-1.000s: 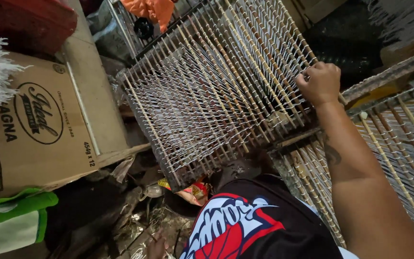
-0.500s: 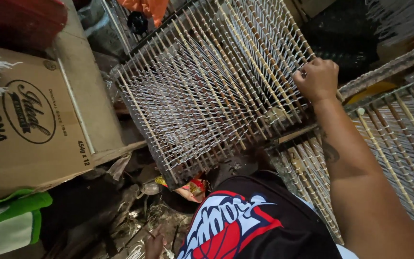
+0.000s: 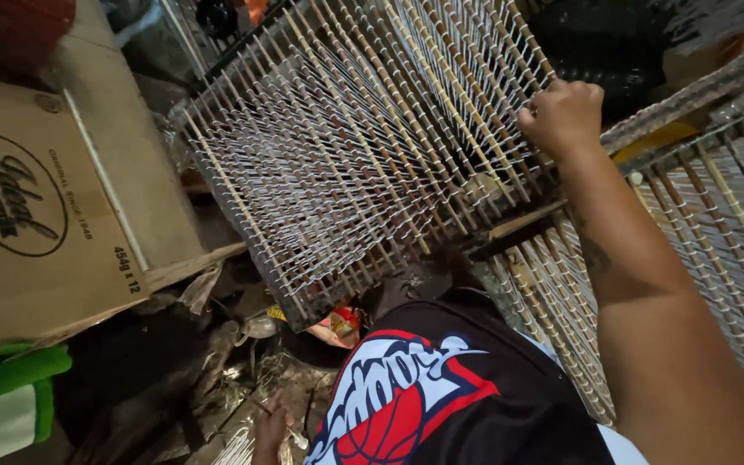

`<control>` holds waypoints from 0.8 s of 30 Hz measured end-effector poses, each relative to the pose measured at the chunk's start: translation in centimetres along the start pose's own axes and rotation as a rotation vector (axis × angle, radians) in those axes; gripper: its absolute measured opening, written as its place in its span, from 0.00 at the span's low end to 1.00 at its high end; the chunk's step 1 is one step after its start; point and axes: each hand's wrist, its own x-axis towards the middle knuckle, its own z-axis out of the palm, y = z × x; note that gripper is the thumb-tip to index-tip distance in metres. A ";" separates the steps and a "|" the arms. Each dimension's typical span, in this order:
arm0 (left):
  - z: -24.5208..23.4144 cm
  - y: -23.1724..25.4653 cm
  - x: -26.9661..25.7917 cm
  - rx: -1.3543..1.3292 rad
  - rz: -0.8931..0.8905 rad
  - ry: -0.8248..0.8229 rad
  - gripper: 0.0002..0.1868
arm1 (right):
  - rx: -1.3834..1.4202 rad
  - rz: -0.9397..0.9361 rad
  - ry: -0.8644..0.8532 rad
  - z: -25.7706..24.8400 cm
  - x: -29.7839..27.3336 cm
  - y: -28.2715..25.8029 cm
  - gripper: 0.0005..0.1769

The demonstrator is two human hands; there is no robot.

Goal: Dipping multiple candle wicks attached to a wooden frame into a vat of molten wax and hanging them to dry.

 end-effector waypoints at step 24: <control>-0.3 1.3 2.4 -0.240 -0.056 0.058 0.29 | 0.439 0.208 -0.241 -6.2 -9.3 8.4 0.14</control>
